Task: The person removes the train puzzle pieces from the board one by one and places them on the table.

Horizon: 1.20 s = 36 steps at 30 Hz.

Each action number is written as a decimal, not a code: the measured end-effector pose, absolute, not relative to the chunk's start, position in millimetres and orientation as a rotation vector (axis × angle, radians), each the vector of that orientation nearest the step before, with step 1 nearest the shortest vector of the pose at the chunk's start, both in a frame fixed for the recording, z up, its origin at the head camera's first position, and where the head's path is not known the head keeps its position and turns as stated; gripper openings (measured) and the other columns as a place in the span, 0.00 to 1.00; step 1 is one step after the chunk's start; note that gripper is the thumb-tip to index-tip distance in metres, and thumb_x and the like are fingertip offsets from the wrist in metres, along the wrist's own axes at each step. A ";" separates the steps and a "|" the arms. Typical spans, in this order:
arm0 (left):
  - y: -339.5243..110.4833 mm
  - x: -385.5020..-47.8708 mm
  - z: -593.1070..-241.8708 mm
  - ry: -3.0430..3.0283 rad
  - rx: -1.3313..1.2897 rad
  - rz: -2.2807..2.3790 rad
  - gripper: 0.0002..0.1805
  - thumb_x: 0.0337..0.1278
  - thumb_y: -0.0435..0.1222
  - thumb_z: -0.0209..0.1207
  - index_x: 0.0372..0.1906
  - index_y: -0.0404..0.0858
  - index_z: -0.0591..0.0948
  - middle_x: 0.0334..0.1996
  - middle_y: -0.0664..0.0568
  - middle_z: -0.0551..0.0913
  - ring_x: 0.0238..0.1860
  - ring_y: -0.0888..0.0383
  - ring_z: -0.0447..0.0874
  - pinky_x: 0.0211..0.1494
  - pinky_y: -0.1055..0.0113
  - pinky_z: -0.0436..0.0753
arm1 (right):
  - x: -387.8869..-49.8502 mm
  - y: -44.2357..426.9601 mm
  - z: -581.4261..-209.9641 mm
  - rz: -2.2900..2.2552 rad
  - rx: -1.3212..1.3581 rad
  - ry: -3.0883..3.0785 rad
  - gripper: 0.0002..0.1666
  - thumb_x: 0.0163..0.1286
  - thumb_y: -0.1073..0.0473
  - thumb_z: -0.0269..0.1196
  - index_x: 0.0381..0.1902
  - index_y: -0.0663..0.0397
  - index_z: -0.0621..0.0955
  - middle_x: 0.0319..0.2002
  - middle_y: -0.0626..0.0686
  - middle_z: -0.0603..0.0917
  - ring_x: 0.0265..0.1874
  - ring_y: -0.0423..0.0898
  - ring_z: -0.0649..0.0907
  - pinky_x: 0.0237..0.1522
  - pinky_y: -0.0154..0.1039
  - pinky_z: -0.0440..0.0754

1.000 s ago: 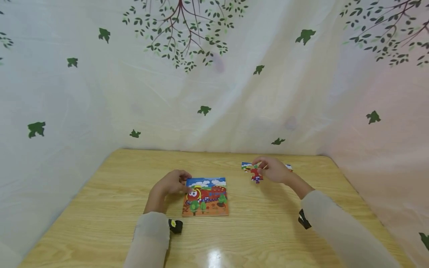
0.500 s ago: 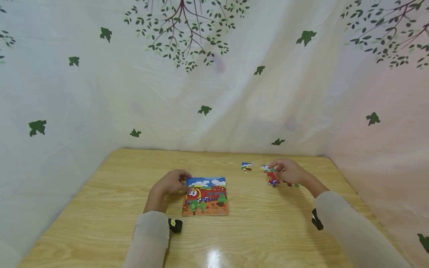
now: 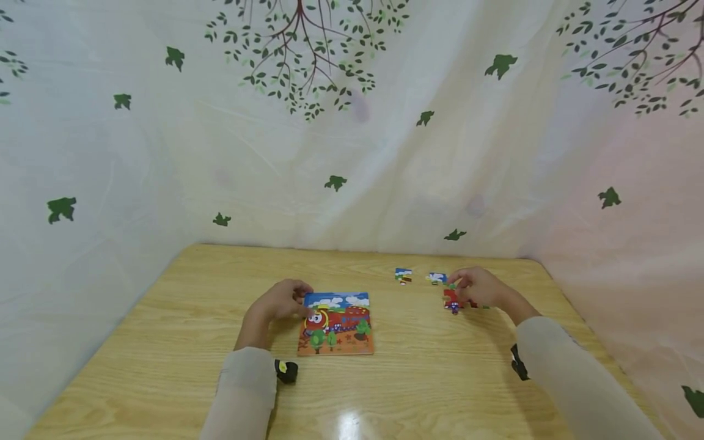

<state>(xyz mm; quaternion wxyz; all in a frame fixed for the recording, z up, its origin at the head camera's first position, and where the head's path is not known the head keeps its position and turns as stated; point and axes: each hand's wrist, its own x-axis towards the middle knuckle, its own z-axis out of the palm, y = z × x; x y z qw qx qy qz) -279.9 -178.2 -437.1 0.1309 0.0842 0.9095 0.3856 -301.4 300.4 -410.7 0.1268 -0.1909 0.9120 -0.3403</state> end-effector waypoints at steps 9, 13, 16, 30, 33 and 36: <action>-179.2 -278.0 -439.1 2.637 0.238 1.125 0.26 0.53 0.35 0.75 0.57 0.36 0.82 0.44 0.49 0.80 0.45 0.52 0.75 0.55 0.54 0.77 | -306.1 288.4 -411.0 -0.909 -0.560 2.698 0.16 0.68 0.73 0.58 0.53 0.66 0.82 0.41 0.60 0.87 0.34 0.48 0.85 0.34 0.43 0.81; -178.5 -277.8 -438.4 2.633 0.247 1.128 0.26 0.53 0.35 0.75 0.57 0.36 0.82 0.44 0.48 0.79 0.45 0.52 0.74 0.54 0.55 0.76 | -306.4 281.8 -409.3 -0.856 -0.532 2.712 0.16 0.68 0.73 0.58 0.52 0.64 0.82 0.43 0.61 0.85 0.34 0.49 0.83 0.34 0.42 0.81; -177.7 -277.9 -437.3 2.632 0.252 1.128 0.25 0.53 0.35 0.75 0.57 0.36 0.82 0.44 0.48 0.79 0.46 0.51 0.74 0.54 0.54 0.76 | -307.9 277.9 -409.8 -0.801 -0.512 2.726 0.16 0.69 0.73 0.58 0.52 0.62 0.83 0.42 0.59 0.85 0.35 0.48 0.82 0.35 0.43 0.82; -178.5 -278.7 -437.5 2.647 0.254 1.109 0.26 0.54 0.36 0.75 0.58 0.36 0.81 0.45 0.48 0.79 0.46 0.52 0.74 0.55 0.54 0.77 | -317.0 272.2 -416.3 -0.709 -0.524 2.701 0.17 0.69 0.75 0.58 0.52 0.60 0.84 0.37 0.55 0.85 0.12 0.41 0.70 0.16 0.35 0.70; -178.5 -278.7 -437.4 2.653 0.258 1.097 0.26 0.54 0.36 0.75 0.58 0.36 0.81 0.45 0.49 0.79 0.46 0.52 0.74 0.55 0.54 0.77 | -318.9 271.7 -416.8 -0.687 -0.513 2.686 0.20 0.68 0.77 0.56 0.53 0.59 0.84 0.38 0.55 0.85 0.12 0.41 0.70 0.16 0.35 0.69; -178.4 -278.8 -436.9 2.656 0.257 1.092 0.26 0.54 0.36 0.75 0.58 0.36 0.81 0.45 0.49 0.80 0.46 0.52 0.75 0.55 0.54 0.77 | -319.4 270.2 -414.5 -0.650 -0.512 2.671 0.24 0.67 0.80 0.53 0.54 0.58 0.83 0.40 0.56 0.85 0.13 0.42 0.70 0.16 0.35 0.69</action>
